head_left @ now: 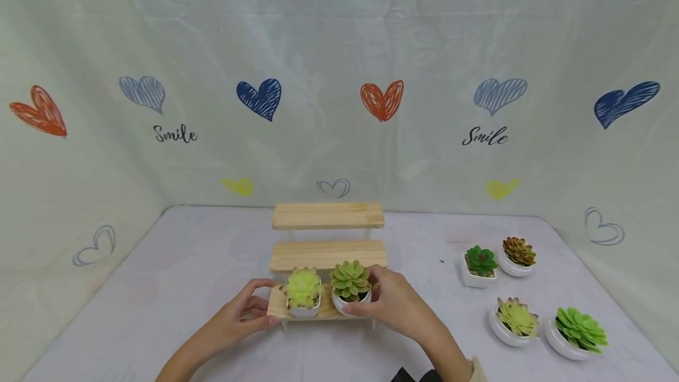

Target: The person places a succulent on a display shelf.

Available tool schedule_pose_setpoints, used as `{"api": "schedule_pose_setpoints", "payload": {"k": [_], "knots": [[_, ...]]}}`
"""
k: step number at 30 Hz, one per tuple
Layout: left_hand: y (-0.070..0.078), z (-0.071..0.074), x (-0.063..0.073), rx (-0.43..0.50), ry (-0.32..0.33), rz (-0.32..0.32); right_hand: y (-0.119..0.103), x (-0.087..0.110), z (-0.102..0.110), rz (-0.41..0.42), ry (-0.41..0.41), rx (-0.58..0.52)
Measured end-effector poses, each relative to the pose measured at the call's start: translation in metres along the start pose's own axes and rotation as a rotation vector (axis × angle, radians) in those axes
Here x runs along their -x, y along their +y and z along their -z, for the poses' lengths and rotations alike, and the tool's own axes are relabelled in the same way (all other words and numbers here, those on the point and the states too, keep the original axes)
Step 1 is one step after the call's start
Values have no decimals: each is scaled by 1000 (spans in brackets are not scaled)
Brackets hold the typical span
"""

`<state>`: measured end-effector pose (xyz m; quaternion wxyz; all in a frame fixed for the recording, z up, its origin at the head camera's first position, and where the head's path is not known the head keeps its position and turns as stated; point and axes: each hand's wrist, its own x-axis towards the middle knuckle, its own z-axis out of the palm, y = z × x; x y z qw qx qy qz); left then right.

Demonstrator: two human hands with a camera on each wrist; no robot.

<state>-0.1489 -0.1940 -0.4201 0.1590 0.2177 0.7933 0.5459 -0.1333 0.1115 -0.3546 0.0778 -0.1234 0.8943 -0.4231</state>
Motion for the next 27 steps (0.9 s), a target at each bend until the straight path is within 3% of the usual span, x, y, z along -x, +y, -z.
{"api": "schedule_pose_setpoints", "payload": {"k": [9, 15, 22, 27], "knots": [[0, 0, -1, -3, -2, -5, -3, 0, -7, -83, 38, 95], [1, 0, -1, -3, -7, -9, -5, 1, -9, -82, 62, 156], [4, 0, -1, -35, 2, 48, -7, 2, -11, -83, 62, 162], [3, -1, 0, -46, 0, 54, -7, 2, -11, -79, 54, 176]]}}
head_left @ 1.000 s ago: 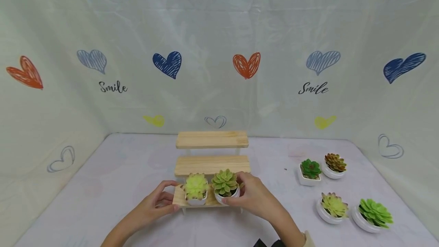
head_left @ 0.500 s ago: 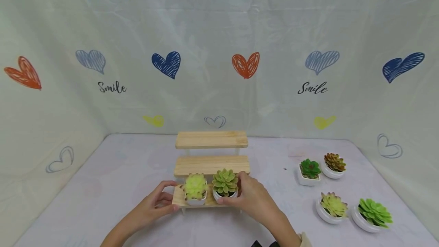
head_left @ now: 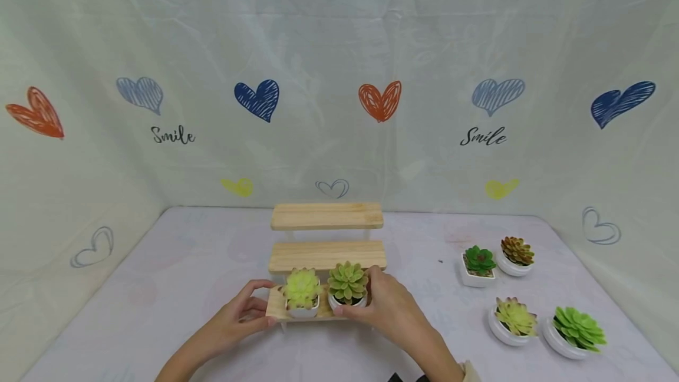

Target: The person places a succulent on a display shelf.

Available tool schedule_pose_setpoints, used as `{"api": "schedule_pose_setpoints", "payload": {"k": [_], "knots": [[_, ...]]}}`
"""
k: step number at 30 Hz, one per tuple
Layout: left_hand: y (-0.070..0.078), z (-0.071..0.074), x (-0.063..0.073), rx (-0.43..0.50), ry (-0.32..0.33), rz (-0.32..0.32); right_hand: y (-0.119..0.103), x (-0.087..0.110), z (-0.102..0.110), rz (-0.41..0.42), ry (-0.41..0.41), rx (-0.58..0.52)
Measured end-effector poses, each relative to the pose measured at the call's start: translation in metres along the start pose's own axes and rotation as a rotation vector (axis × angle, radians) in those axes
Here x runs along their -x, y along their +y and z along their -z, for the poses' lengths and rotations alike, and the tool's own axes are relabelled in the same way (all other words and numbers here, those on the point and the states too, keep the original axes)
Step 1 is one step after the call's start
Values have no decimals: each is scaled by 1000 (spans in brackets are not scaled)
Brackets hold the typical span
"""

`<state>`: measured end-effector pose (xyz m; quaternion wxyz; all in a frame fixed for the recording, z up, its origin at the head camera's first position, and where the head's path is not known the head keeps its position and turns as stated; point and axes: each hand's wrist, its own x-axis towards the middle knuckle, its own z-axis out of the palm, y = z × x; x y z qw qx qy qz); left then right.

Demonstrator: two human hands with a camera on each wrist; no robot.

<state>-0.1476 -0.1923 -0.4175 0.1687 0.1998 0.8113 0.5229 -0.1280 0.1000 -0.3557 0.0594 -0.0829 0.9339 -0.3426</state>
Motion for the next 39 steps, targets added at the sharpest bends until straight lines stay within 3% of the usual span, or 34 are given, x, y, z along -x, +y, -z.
{"api": "schedule_pose_setpoints", "payload": {"k": [11, 22, 28, 34, 39], "knots": [[-2, 0, -2, 33, -15, -59, 8, 8, 27, 40, -74, -130], [-1, 1, -2, 29, -16, -60, 28, 31, 59, 204, 96, -81], [1, 2, -2, 20, -12, -49, 45, 47, 73, 231, 226, -4], [1, 2, -2, 16, -14, -44, 71, 64, 86, 229, 356, 76], [1, 2, -2, 18, -12, -48, 98, 77, 100, 142, 396, 107]]}}
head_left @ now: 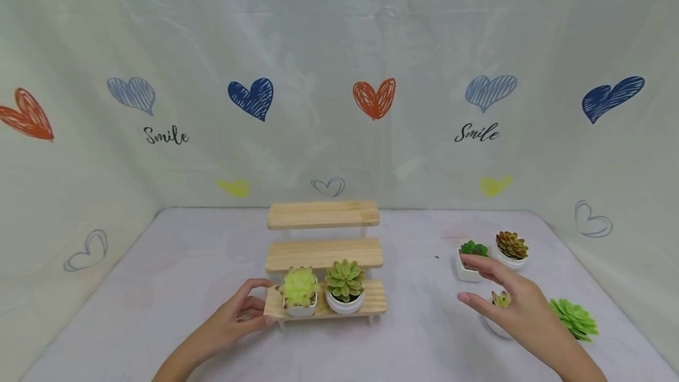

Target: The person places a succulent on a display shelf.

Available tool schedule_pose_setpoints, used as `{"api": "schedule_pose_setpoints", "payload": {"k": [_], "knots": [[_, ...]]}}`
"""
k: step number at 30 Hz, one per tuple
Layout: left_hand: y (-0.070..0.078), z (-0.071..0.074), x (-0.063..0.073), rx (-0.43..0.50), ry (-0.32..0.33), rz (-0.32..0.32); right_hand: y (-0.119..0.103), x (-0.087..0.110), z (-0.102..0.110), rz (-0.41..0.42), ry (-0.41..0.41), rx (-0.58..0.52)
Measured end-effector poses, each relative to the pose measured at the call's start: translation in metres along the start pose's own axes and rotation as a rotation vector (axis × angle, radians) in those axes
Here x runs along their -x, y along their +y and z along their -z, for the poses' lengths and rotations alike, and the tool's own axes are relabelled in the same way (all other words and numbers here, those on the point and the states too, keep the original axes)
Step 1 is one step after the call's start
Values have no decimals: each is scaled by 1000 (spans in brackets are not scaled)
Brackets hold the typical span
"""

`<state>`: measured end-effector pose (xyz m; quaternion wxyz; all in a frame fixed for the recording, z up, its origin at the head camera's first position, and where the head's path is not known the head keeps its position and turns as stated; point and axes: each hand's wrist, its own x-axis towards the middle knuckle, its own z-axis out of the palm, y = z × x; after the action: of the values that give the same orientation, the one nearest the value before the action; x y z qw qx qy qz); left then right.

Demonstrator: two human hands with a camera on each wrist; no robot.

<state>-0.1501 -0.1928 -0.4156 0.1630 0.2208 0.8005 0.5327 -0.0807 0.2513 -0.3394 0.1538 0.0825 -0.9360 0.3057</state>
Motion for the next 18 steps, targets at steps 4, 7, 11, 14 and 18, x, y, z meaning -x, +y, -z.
{"api": "schedule_pose_setpoints", "payload": {"k": [4, 7, 11, 14, 18], "knots": [[0, 1, -1, 8, -3, 2, 20, 10, 14, -55, 38, 1], [0, 1, -1, 16, -7, 5, 37, 18, 23, -97, 75, 21], [-2, 0, -1, 12, -6, -3, 64, 30, 34, -169, 98, 62], [-2, 0, -1, 12, -6, -8, 83, 37, 44, -245, 80, 95], [-3, 1, -2, 17, -8, -10, 104, 43, 53, -347, 15, 118]]}}
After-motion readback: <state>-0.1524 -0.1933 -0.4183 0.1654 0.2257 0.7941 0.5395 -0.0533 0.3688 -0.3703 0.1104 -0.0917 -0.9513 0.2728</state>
